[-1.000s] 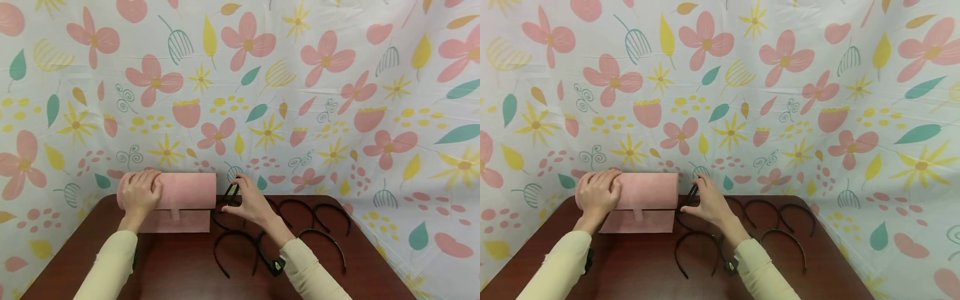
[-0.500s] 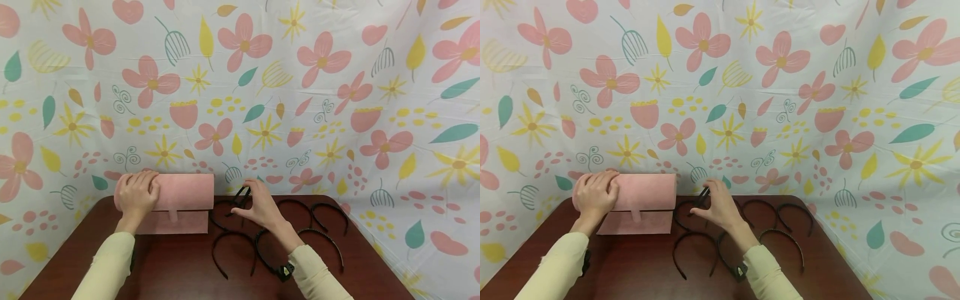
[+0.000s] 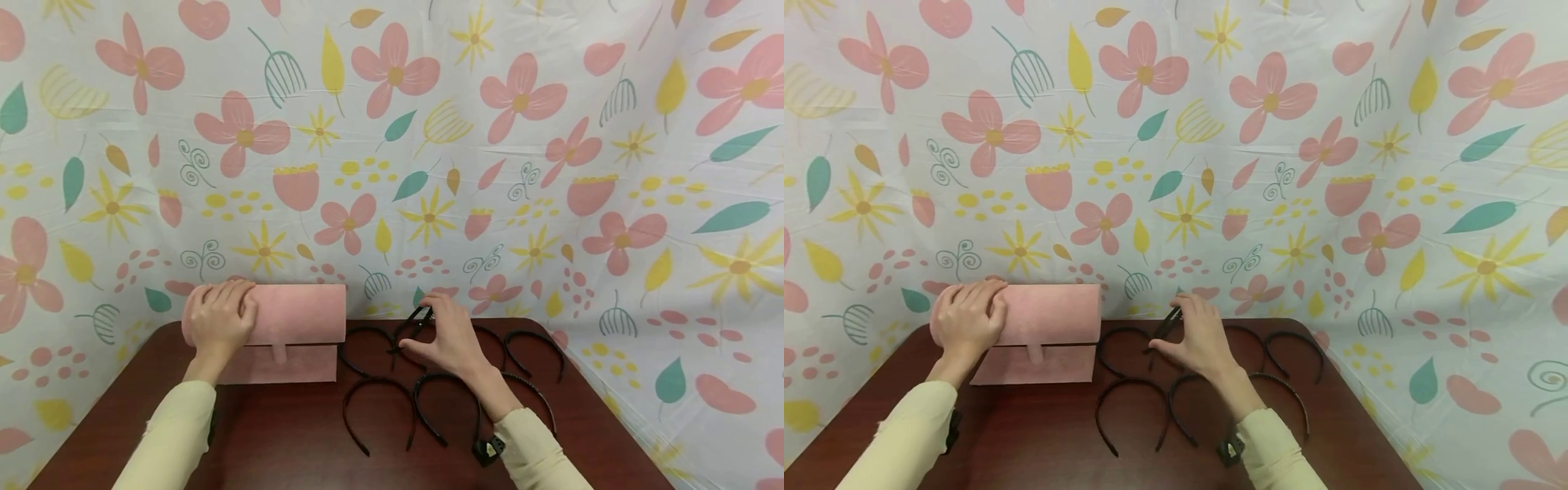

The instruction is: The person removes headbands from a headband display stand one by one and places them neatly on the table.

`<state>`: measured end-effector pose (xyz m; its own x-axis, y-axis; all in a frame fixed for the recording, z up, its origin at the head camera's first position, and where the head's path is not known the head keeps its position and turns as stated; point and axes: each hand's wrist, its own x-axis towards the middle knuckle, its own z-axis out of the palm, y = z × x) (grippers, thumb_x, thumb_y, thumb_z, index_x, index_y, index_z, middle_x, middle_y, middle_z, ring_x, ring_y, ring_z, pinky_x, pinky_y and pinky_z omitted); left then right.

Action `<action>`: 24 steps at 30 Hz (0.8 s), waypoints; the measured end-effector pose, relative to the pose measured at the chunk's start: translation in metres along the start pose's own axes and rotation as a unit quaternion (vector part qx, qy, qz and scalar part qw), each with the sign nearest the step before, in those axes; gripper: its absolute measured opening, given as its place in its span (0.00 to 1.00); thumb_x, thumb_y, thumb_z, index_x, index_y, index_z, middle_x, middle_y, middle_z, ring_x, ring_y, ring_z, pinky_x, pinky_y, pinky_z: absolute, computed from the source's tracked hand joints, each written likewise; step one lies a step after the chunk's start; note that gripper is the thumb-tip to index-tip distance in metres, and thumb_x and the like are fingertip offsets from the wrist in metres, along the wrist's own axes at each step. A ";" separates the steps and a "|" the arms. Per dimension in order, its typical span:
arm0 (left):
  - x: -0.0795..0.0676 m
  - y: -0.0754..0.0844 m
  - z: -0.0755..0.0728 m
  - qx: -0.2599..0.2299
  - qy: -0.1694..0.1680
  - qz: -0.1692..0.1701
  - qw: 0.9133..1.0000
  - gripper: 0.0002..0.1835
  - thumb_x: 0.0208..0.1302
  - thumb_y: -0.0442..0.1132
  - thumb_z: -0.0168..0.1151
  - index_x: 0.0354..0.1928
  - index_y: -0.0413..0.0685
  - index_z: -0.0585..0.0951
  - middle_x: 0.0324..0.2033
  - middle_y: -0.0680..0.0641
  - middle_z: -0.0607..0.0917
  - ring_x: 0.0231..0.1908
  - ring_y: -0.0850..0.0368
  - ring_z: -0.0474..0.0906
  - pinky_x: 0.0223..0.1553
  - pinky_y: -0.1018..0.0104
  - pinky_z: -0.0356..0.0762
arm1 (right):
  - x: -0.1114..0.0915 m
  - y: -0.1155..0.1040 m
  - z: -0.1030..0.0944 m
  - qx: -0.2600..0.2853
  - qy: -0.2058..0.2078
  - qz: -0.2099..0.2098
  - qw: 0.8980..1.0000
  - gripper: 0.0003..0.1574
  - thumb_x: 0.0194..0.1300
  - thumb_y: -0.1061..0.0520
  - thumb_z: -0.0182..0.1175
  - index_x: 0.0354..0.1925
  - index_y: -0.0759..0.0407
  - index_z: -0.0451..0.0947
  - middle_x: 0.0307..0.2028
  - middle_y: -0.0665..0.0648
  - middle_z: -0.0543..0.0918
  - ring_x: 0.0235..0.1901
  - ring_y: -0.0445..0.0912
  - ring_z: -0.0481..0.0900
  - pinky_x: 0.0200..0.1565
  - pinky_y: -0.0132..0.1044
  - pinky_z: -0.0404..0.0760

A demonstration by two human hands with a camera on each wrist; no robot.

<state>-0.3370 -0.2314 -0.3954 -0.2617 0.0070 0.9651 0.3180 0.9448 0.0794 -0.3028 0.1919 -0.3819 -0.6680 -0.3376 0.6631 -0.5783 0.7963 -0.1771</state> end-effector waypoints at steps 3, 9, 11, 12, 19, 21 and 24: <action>0.000 -0.001 -0.001 0.007 -0.012 -0.001 1.000 0.21 0.64 0.47 0.47 0.41 0.46 0.88 0.40 0.44 0.90 0.43 0.43 0.85 0.57 0.46 0.72 | -0.004 0.007 -0.005 -0.003 0.008 0.003 1.000 0.50 0.46 0.32 0.74 0.59 0.57 0.71 0.61 0.60 0.74 0.59 0.57 0.73 0.61 0.62 0.69; -0.002 -0.003 0.000 0.010 -0.027 -0.002 1.000 0.22 0.65 0.48 0.45 0.42 0.46 0.87 0.42 0.44 0.90 0.45 0.43 0.84 0.59 0.46 0.70 | -0.013 0.019 -0.017 -0.011 0.017 0.008 1.000 0.53 0.45 0.33 0.75 0.62 0.58 0.70 0.61 0.61 0.75 0.58 0.58 0.75 0.59 0.64 0.68; -0.002 -0.003 0.000 0.009 -0.027 -0.002 1.000 0.22 0.65 0.48 0.45 0.42 0.46 0.87 0.42 0.44 0.90 0.45 0.43 0.84 0.59 0.46 0.70 | -0.016 0.022 -0.020 -0.018 0.020 0.009 1.000 0.54 0.44 0.34 0.76 0.62 0.59 0.69 0.60 0.61 0.75 0.56 0.59 0.75 0.58 0.64 0.69; -0.002 -0.003 0.000 0.009 -0.027 -0.002 1.000 0.22 0.65 0.48 0.45 0.42 0.46 0.87 0.42 0.44 0.90 0.45 0.43 0.84 0.59 0.46 0.71 | -0.017 0.024 -0.023 -0.022 0.023 0.009 0.999 0.54 0.44 0.34 0.76 0.61 0.60 0.69 0.59 0.62 0.75 0.54 0.58 0.76 0.57 0.65 0.69; -0.002 -0.003 -0.001 0.011 -0.029 -0.003 1.000 0.22 0.65 0.48 0.45 0.43 0.46 0.87 0.43 0.43 0.89 0.44 0.43 0.84 0.58 0.45 0.72 | -0.028 0.037 -0.037 -0.039 0.038 0.021 0.998 0.50 0.38 0.37 0.80 0.49 0.60 0.66 0.52 0.62 0.73 0.42 0.53 0.73 0.51 0.61 0.68; -0.001 -0.003 -0.001 0.009 -0.028 -0.003 1.000 0.22 0.65 0.48 0.45 0.43 0.46 0.87 0.43 0.43 0.89 0.44 0.43 0.84 0.58 0.45 0.71 | -0.031 0.041 -0.041 -0.034 0.046 0.025 0.998 0.49 0.37 0.38 0.81 0.46 0.60 0.66 0.52 0.63 0.74 0.43 0.53 0.73 0.52 0.62 0.68; -0.001 -0.003 -0.001 0.008 -0.023 -0.001 1.000 0.22 0.65 0.47 0.46 0.42 0.46 0.87 0.42 0.43 0.90 0.44 0.43 0.85 0.58 0.45 0.72 | -0.036 0.048 -0.047 -0.025 0.059 0.026 0.998 0.48 0.35 0.40 0.82 0.44 0.62 0.66 0.54 0.64 0.75 0.47 0.56 0.74 0.54 0.65 0.67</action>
<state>-0.3368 -0.2343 -0.3964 -0.3050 0.0196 0.9522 0.3023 0.9501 0.0773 -0.2845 0.2660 -0.3795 -0.6353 -0.2358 0.7354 -0.5185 0.8359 -0.1799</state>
